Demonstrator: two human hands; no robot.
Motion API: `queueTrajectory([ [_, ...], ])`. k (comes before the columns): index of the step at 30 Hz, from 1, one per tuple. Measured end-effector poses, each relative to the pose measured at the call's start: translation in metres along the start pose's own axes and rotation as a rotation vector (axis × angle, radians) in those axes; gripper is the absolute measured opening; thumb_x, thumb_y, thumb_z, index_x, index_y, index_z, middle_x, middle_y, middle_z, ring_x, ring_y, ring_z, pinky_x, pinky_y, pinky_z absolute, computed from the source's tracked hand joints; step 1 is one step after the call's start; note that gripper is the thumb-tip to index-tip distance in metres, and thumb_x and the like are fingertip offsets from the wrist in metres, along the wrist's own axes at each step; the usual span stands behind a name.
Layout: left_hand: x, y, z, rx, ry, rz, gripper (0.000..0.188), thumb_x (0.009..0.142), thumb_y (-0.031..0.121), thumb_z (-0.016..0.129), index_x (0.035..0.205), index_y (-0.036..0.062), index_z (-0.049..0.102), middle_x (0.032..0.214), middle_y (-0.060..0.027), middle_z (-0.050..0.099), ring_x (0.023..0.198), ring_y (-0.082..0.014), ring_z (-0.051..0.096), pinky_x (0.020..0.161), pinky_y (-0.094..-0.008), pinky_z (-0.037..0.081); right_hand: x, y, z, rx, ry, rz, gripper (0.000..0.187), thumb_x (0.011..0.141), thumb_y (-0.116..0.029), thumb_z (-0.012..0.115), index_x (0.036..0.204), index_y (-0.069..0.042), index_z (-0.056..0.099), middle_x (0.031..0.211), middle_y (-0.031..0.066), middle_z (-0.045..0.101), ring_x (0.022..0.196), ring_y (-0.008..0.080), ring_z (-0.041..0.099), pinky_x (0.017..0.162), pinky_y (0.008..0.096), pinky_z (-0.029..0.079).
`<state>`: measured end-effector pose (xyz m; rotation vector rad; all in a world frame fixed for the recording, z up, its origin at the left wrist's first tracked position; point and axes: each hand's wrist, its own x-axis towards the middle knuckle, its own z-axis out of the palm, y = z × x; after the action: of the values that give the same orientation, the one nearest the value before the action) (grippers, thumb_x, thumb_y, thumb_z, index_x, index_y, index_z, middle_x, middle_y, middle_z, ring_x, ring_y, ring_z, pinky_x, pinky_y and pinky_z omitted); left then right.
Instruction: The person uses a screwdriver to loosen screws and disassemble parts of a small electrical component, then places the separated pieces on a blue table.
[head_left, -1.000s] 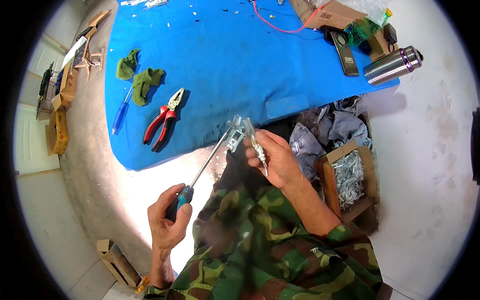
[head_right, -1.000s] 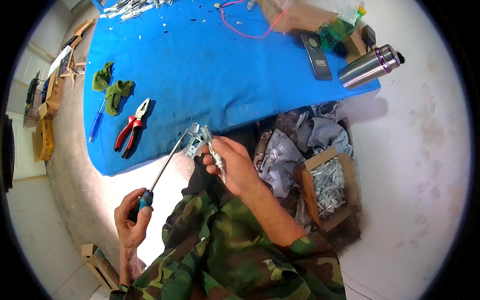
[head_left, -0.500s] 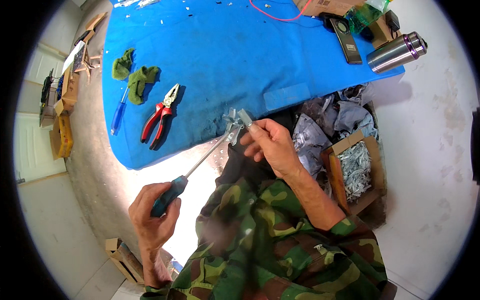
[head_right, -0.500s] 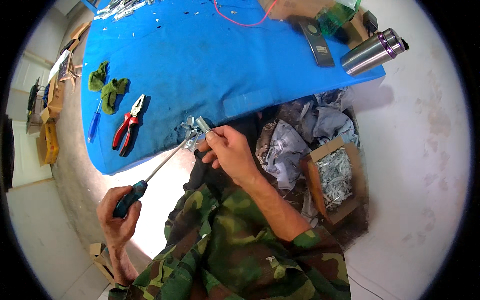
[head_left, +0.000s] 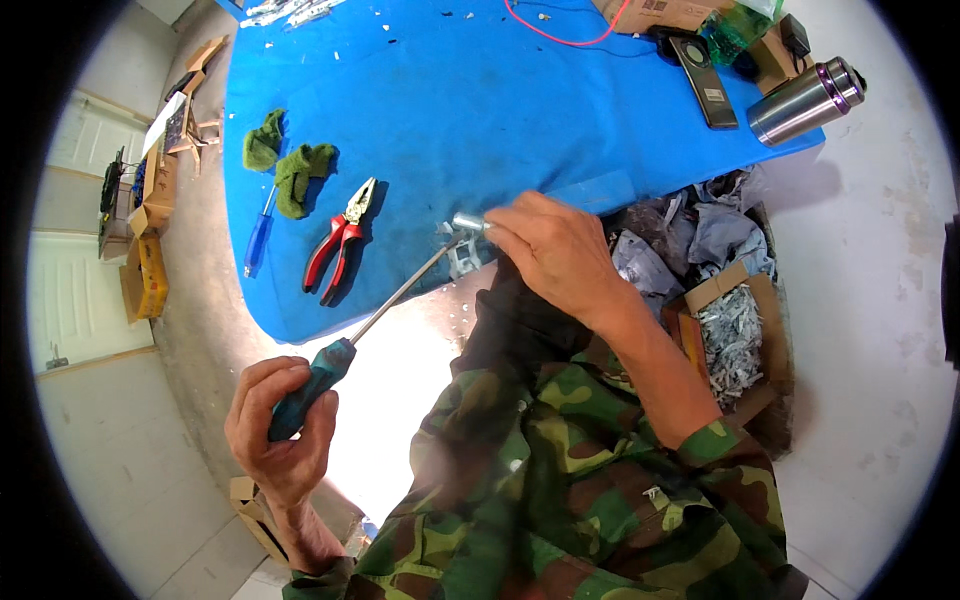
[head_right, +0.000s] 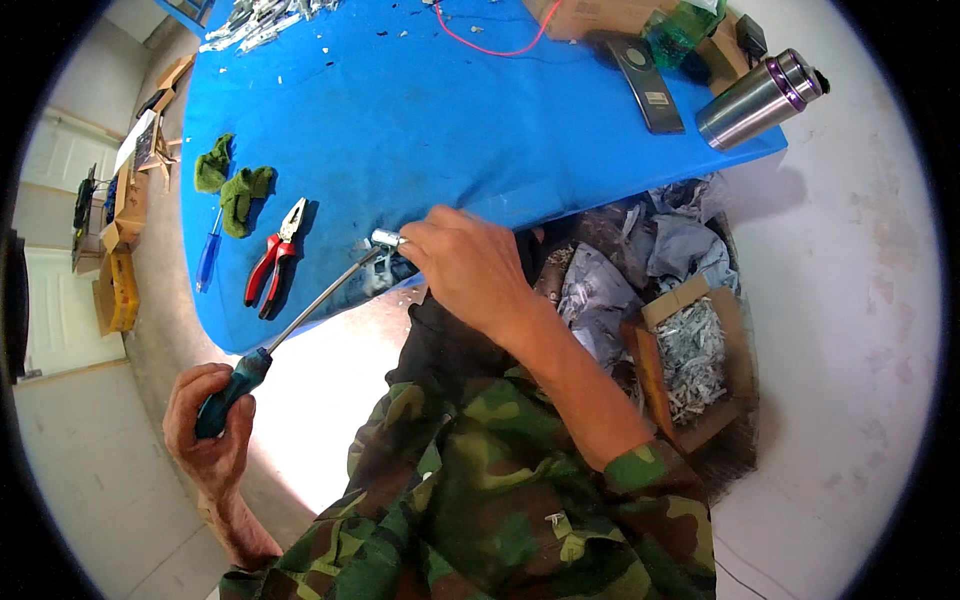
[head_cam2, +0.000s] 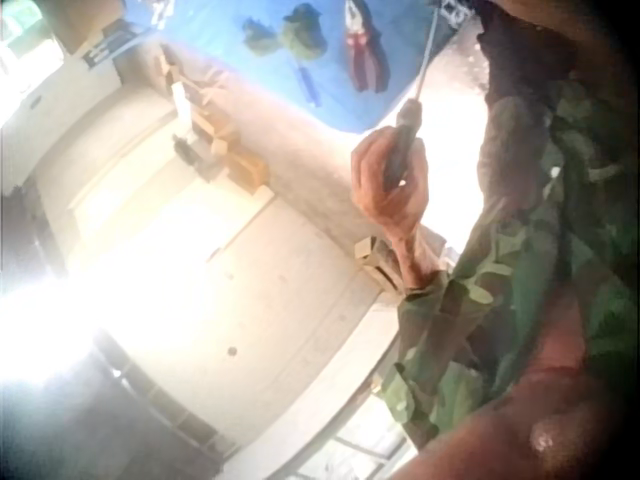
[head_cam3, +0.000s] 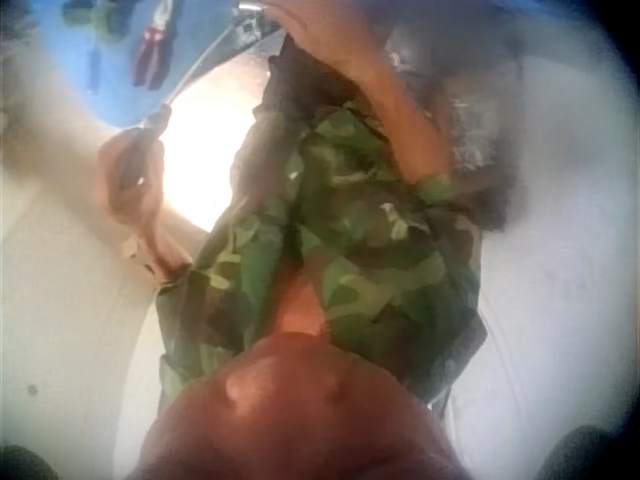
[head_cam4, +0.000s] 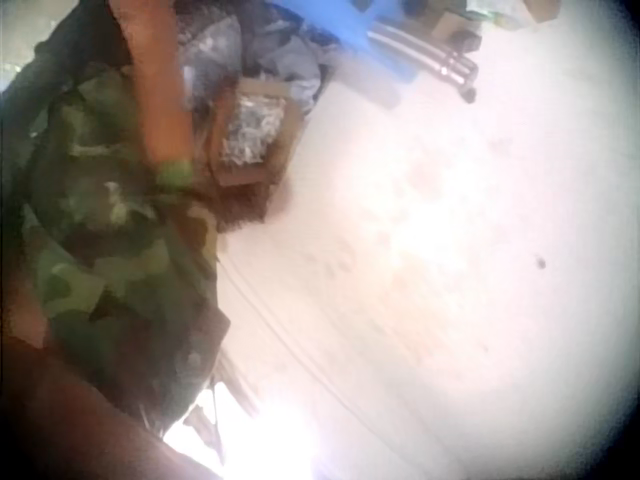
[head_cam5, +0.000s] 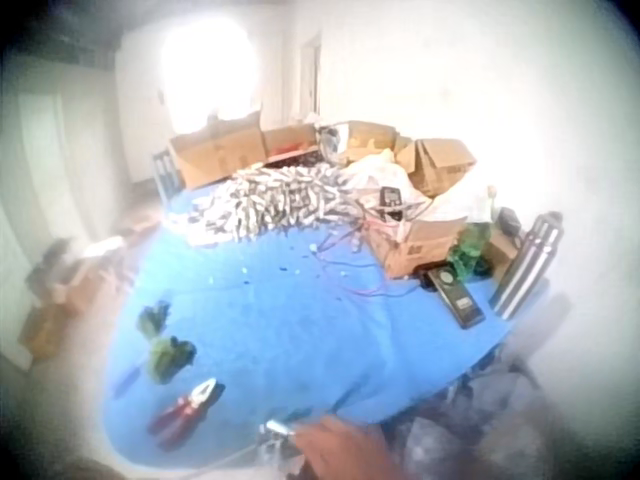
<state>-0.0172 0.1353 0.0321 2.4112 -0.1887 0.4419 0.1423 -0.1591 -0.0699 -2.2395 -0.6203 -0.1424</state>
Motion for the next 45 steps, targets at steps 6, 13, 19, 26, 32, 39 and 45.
queueTrajectory([
  [6, 0.003, 0.005, -0.002, 0.056, 0.016, -0.012, 0.034, 0.077, -0.004, 0.084, 0.108, 0.0035, 0.071, 0.11, -0.017, 0.073, 0.096, -0.0255, 0.073, 0.081, -0.0342, 0.059, 0.006, 0.015, 0.006, -0.161, -0.005, -0.147, 0.01, 0.092, -0.018, 0.073, 0.099, -0.014, 0.078, 0.09, 0.0007, 0.062, 0.09, 0.0239, 0.06, 0.076, 0.0417, 0.044],
  [13, 0.016, 0.015, 0.0, 0.093, 0.043, 0.024, 0.03, 0.077, -0.004, 0.083, 0.102, 0.0044, 0.07, 0.107, -0.0175, 0.074, 0.094, -0.0257, 0.073, 0.082, -0.0352, 0.059, 0.004, 0.021, 0.016, -0.189, 0.044, -0.188, 0.01, 0.091, -0.017, 0.072, 0.1, -0.015, 0.076, 0.094, -0.0015, 0.062, 0.091, 0.0214, 0.058, 0.079, 0.0401, 0.041],
  [19, 0.033, 0.014, 0.005, 0.147, 0.052, 0.125, 0.032, 0.072, -0.003, 0.085, 0.1, 0.0039, 0.071, 0.099, -0.0187, 0.076, 0.086, -0.0264, 0.077, 0.071, -0.0332, 0.06, 0.002, 0.023, 0.02, -0.149, 0.106, -0.205, 0.013, 0.091, -0.017, 0.073, 0.103, -0.015, 0.076, 0.095, -0.0023, 0.062, 0.091, 0.0203, 0.057, 0.08, 0.0399, 0.04],
  [26, 0.038, 0.02, 0.006, 0.153, 0.011, 0.083, 0.027, 0.075, -0.003, 0.082, 0.098, 0.0047, 0.069, 0.099, -0.0167, 0.075, 0.086, -0.0248, 0.075, 0.074, -0.0343, 0.059, 0.001, 0.026, 0.022, -0.116, 0.123, -0.194, 0.013, 0.089, -0.015, 0.074, 0.102, -0.015, 0.077, 0.094, -0.0027, 0.063, 0.091, 0.0197, 0.057, 0.081, 0.0395, 0.039],
  [32, 0.043, 0.026, 0.006, 0.161, 0.005, 0.03, 0.025, 0.078, -0.002, 0.081, 0.098, 0.0047, 0.068, 0.099, -0.0154, 0.074, 0.087, -0.0242, 0.073, 0.078, -0.0349, 0.058, 0.001, 0.027, 0.023, -0.094, 0.139, -0.189, 0.014, 0.088, -0.015, 0.075, 0.101, -0.016, 0.077, 0.094, -0.0029, 0.063, 0.092, 0.02, 0.058, 0.081, 0.0396, 0.04],
  [39, 0.049, 0.026, 0.01, 0.169, 0.054, 0.044, 0.027, 0.075, -0.002, 0.084, 0.097, 0.0036, 0.068, 0.092, -0.0166, 0.074, 0.079, -0.0228, 0.074, 0.07, -0.0319, 0.058, 0.002, 0.03, 0.022, -0.098, 0.128, -0.202, 0.017, 0.086, -0.013, 0.079, 0.103, -0.015, 0.077, 0.096, -0.0025, 0.064, 0.093, 0.021, 0.059, 0.081, 0.039, 0.041],
  [45, 0.054, 0.032, 0.01, 0.218, 0.077, 0.061, 0.026, 0.077, -0.001, 0.084, 0.097, 0.0032, 0.069, 0.09, -0.014, 0.074, 0.077, -0.0217, 0.073, 0.068, -0.0309, 0.057, 0.003, 0.028, 0.019, -0.096, 0.099, -0.189, 0.019, 0.086, -0.012, 0.08, 0.104, -0.014, 0.077, 0.095, -0.002, 0.065, 0.093, 0.0211, 0.059, 0.082, 0.0387, 0.041],
])
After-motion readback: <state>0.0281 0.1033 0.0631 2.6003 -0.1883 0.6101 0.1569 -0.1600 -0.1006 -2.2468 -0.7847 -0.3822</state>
